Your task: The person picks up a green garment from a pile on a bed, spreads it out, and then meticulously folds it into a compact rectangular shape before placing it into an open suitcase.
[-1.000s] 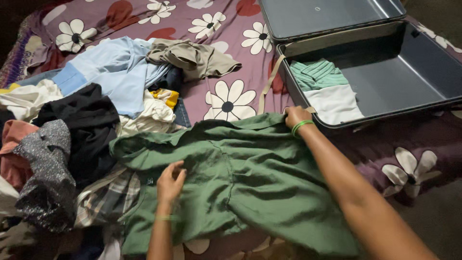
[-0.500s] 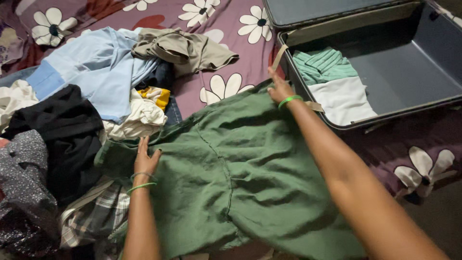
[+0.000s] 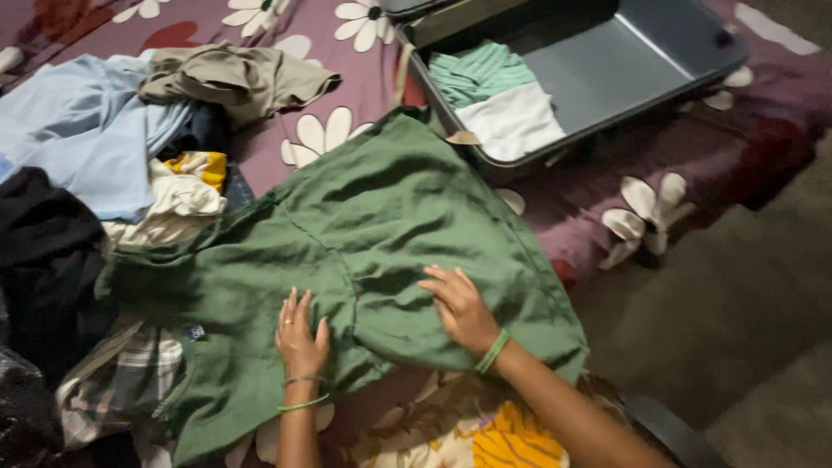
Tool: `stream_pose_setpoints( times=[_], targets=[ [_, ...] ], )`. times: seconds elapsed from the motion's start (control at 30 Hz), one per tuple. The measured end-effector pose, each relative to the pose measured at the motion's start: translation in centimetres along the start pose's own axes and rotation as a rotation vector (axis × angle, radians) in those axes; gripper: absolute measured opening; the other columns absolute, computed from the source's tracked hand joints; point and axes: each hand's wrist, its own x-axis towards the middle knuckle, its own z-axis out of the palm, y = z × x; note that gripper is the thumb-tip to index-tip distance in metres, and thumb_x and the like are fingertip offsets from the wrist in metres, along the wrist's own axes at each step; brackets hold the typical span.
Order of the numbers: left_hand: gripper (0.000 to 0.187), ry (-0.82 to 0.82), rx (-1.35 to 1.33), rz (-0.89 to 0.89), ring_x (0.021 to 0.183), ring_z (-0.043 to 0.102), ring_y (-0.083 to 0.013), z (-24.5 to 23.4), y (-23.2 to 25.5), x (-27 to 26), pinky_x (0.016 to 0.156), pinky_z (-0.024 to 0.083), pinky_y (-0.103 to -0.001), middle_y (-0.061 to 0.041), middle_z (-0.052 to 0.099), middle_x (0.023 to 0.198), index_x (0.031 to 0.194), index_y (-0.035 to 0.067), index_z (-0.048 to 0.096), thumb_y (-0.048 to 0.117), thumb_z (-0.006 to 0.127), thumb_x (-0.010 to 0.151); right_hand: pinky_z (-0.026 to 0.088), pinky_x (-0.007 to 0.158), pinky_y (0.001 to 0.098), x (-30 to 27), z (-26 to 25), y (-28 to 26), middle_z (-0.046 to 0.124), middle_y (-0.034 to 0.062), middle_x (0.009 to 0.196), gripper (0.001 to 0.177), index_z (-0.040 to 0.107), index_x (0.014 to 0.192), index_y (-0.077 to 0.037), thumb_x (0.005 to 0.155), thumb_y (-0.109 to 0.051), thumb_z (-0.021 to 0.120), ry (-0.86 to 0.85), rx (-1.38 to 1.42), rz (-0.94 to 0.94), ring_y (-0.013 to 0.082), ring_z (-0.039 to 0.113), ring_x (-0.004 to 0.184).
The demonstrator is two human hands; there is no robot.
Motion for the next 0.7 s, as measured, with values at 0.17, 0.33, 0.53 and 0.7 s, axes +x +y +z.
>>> stream_pose_setpoints(
  times=[0.17,0.33,0.53,0.7],
  targets=[
    [0.057,0.005,0.116,0.02,0.147,0.042,-0.0323,-0.3,0.3,-4.8,0.119,0.028,-0.058,-0.007,0.047,0.159,0.141,0.015,0.057,0.021,0.07,0.086,0.045,0.111,0.0428,-7.6,-5.9,3.1,0.067,0.0109,0.13,0.038,0.068,0.119,-0.008,0.085,0.005,0.061,0.306,-0.128,0.223,0.0318,0.061,0.126],
    [0.052,0.039,0.146,0.016,0.147,0.043,-0.0319,-1.5,-0.1,-7.6,0.12,0.027,-0.06,-0.008,0.051,0.157,0.142,0.016,0.058,0.027,0.067,0.092,0.044,0.111,0.0379,-15.0,-8.2,13.4,0.058,0.0158,0.139,0.051,0.057,0.138,-0.008,0.089,-0.009,0.07,0.628,0.134,0.563,0.0298,0.056,0.129],
    [0.059,-0.068,0.22,0.006,0.145,0.044,-0.0255,-3.6,-0.2,-10.9,0.12,0.02,-0.065,-0.002,0.054,0.152,0.142,0.02,0.057,0.04,0.071,0.088,0.034,0.111,0.0403,-21.1,-5.1,15.0,0.037,0.0207,0.157,0.096,0.03,0.157,-0.008,0.083,-0.023,0.088,0.366,0.284,0.948,0.0294,0.039,0.14],
    [0.079,-0.207,0.285,-0.004,0.142,0.042,-0.0261,-5.5,-0.6,-12.5,0.114,0.021,-0.064,-0.002,0.049,0.152,0.143,0.021,0.052,0.042,0.079,0.072,0.042,0.109,0.0387,-21.6,-6.1,13.3,0.056,0.0198,0.143,0.095,0.042,0.149,-0.002,0.068,-0.012,0.091,0.242,0.207,0.697,0.025,0.052,0.131]
  ],
)
